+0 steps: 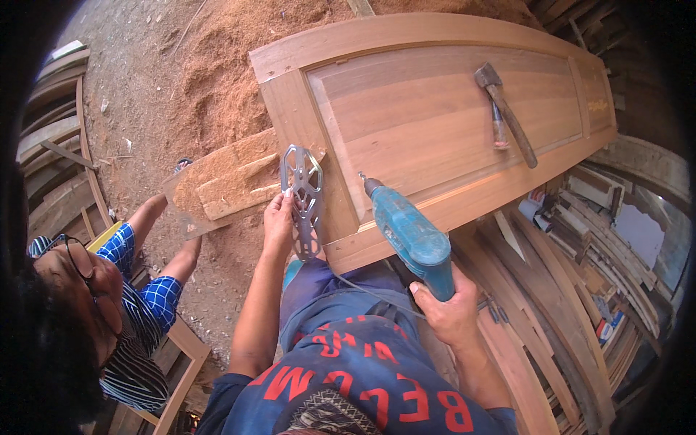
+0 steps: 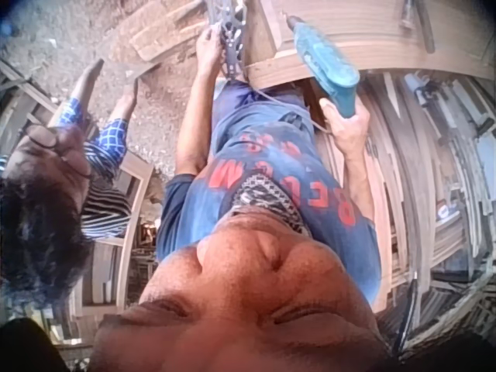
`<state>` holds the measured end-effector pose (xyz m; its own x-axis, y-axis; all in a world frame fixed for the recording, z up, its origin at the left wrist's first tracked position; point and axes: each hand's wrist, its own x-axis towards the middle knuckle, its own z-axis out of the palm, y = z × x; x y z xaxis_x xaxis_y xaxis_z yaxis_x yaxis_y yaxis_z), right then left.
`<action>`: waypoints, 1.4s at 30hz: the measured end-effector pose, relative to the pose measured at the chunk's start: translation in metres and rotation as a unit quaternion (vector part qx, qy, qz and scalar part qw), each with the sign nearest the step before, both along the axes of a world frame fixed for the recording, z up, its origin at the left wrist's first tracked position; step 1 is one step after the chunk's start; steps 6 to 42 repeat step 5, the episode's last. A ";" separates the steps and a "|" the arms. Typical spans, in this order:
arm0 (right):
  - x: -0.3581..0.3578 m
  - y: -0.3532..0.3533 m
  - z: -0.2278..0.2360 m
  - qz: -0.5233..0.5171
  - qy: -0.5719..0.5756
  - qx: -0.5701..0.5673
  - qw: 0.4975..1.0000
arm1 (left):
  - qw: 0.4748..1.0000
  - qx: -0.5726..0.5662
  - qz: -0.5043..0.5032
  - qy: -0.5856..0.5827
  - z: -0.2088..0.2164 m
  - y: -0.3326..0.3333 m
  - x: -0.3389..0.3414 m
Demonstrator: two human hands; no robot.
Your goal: The person uses a hammer and chisel to carve a recess into a wooden door panel. They then use a drill with a mortising attachment to create a hole for a handle, guided by a metal template provided by another person.
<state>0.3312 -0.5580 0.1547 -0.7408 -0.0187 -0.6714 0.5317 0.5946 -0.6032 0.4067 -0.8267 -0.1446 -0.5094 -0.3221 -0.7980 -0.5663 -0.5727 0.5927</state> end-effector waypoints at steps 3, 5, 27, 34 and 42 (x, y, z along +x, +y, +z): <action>0.000 0.001 -0.003 0.002 0.003 -0.005 1.000 | 0.996 -0.056 -0.062 -0.019 0.006 -0.012 -0.008; -0.002 0.002 -0.002 0.007 0.003 -0.004 1.000 | 0.994 -0.056 -0.093 -0.022 -0.004 -0.020 -0.006; -0.002 0.002 -0.002 0.007 0.003 -0.004 1.000 | 0.994 -0.056 -0.093 -0.022 -0.004 -0.020 -0.006; -0.002 0.002 -0.002 0.007 0.003 -0.004 1.000 | 0.994 -0.056 -0.093 -0.022 -0.004 -0.020 -0.006; -0.002 0.002 -0.002 0.007 0.003 -0.004 1.000 | 0.994 -0.056 -0.093 -0.022 -0.004 -0.020 -0.006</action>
